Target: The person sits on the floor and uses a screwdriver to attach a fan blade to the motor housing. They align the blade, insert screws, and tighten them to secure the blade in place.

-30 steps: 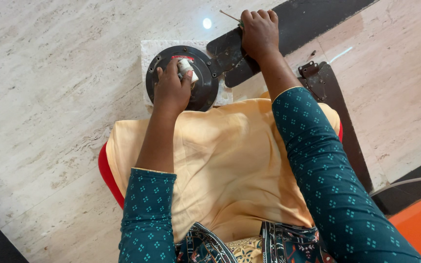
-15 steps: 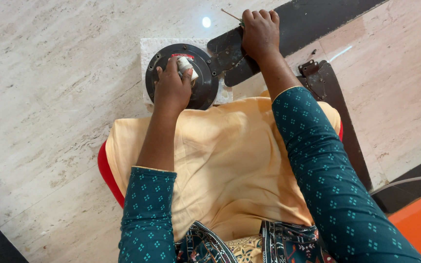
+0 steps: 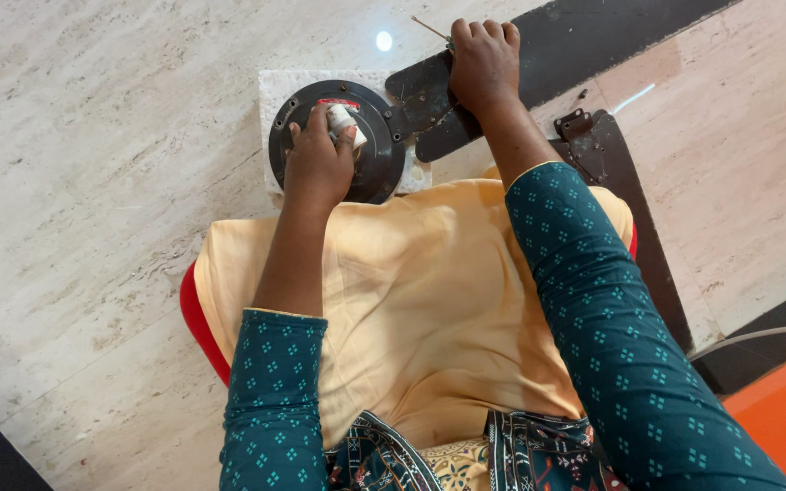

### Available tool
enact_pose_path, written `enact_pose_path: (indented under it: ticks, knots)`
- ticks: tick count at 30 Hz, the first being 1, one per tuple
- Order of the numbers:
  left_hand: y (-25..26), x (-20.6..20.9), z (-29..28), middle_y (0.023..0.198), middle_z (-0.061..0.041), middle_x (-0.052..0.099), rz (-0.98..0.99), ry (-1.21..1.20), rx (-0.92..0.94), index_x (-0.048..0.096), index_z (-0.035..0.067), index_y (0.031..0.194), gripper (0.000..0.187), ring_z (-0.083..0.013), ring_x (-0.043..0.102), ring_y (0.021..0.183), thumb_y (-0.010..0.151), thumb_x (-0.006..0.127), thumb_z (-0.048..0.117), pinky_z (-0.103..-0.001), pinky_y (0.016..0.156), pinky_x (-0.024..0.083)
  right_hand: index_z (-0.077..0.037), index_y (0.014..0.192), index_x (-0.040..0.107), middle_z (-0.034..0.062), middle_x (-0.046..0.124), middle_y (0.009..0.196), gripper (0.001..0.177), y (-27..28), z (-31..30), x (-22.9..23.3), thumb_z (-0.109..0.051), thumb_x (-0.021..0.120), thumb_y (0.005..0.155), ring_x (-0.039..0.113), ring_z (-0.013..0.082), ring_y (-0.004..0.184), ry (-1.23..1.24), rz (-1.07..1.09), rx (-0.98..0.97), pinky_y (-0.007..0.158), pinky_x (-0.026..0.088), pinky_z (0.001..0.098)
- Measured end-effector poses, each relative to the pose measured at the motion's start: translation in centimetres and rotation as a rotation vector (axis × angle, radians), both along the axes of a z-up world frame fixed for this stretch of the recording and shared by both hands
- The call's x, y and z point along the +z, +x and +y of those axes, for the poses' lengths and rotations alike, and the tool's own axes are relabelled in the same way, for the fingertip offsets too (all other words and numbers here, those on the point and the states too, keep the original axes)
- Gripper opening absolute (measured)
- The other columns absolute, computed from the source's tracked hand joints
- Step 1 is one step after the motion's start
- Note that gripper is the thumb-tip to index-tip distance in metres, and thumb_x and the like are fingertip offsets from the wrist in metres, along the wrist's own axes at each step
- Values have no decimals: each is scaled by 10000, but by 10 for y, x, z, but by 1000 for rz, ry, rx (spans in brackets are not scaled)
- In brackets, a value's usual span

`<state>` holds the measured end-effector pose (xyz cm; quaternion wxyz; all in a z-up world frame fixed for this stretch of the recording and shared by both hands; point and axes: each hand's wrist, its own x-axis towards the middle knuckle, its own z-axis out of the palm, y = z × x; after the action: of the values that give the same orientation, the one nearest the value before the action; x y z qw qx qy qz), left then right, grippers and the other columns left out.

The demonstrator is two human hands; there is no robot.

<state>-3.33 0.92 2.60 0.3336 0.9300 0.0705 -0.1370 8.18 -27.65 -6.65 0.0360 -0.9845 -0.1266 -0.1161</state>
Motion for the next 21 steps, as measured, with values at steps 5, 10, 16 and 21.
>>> enact_pose_path:
  ticks: [5,10,16,21]
  knots:
    - [0,0,1,1507,-193,531,-11,-13,-5,385,138,1519,619,-560,304,1457,1024,567,462,-645,1151,306,-71,1200,599,139,689,1130,203,-3,-2,-2,-136,614,1008,577,369,1180,-2,13,-14,1090,305,574]
    - [0,1,2,1494,-191,544,6,-10,-7,401,149,1505,601,-560,310,1457,1021,569,464,-653,1151,301,-68,1194,599,135,689,1129,212,-5,-3,-4,-136,613,994,578,369,1169,11,12,-16,1076,312,569]
    - [1,2,1,1490,-197,536,-7,-3,-13,401,137,1502,601,-559,300,1454,1024,558,465,-670,1138,283,-74,1175,605,122,696,1121,177,-10,0,9,-149,601,1014,595,349,1159,22,-31,-11,1070,320,546]
    - [1,0,2,1504,-181,525,-19,-18,-2,409,133,1500,614,-559,306,1448,1011,567,468,-657,1128,307,-96,1154,658,100,720,1043,136,-11,19,53,-188,620,1062,686,303,988,175,219,112,928,489,485]
